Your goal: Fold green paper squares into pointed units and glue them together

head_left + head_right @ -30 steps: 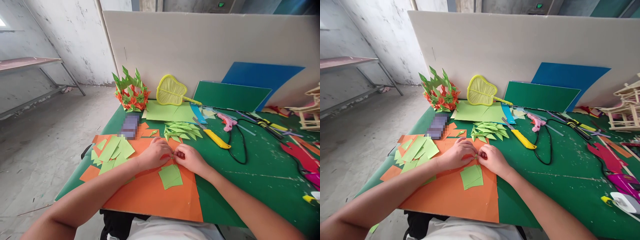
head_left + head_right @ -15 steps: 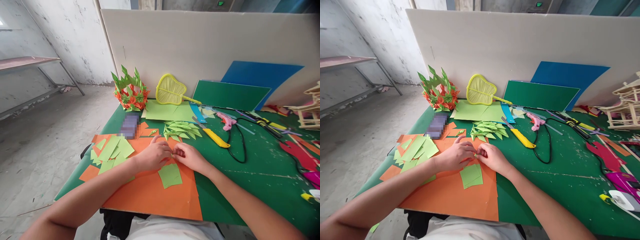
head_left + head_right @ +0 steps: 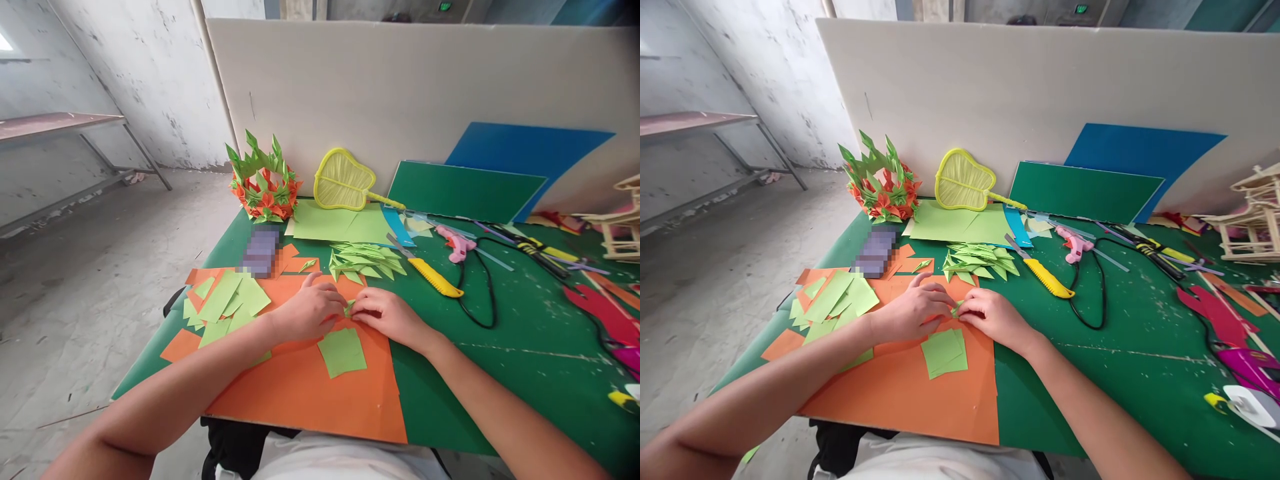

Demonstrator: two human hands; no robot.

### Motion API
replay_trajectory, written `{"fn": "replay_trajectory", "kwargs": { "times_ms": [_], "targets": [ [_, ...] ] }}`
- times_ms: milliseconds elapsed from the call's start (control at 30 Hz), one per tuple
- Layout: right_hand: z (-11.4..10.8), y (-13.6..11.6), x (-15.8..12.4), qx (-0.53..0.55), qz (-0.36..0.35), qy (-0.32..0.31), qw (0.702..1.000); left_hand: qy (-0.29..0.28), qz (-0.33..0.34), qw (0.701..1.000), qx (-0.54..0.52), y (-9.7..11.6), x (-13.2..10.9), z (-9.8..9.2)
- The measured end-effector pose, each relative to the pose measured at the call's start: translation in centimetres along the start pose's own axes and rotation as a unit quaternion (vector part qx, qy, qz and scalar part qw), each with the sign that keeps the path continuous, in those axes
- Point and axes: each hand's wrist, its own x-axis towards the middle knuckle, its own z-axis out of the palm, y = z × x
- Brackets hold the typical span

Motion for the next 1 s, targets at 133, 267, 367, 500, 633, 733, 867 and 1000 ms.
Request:
{"fn": "replay_trajectory", "kwargs": {
  "times_ms": [133, 267, 367, 500, 633, 733, 867, 1000],
  "targets": [
    [0.2, 0.2, 0.1, -0.046, -0.053, -0.001, 0.998, 0.002, -0.008, 1.0, -0.014, -0.1, 0.0, 0.1],
    [0.4, 0.4, 0.3, -0.057, -0.069, -0.002, 0.996, 0.007, -0.016, 1.0, -0.026, -0.2, -0.1, 0.3],
    [0.8, 0.4, 0.4, -0.053, -0.041, 0.019, 0.998, 0.003, -0.013, 1.0, -0.026, -0.3, -0.1, 0.3],
    [1.6, 0.3, 0.7, -0.05, 0.014, 0.05, 0.997, -0.003, -0.008, 1.0, -0.019, -0.2, -0.2, 0.1],
    [2.0, 0.2, 1.0, -0.053, 0.051, 0.062, 0.995, -0.003, -0.005, 1.0, -0.011, -0.2, -0.2, 0.1],
    [2.0, 0.0, 1.0, -0.048, 0.068, 0.057, 0.995, -0.007, -0.001, 1.0, -0.004, -0.2, -0.2, 0.1],
    [1.9, -0.1, 1.1, -0.042, 0.084, 0.052, 0.994, -0.009, 0.005, 1.0, 0.004, -0.2, -0.2, -0.1],
    [1.9, -0.2, 1.1, -0.04, 0.095, 0.05, 0.993, -0.006, 0.016, 1.0, -0.003, -0.1, -0.1, -0.3]
  ]
}}
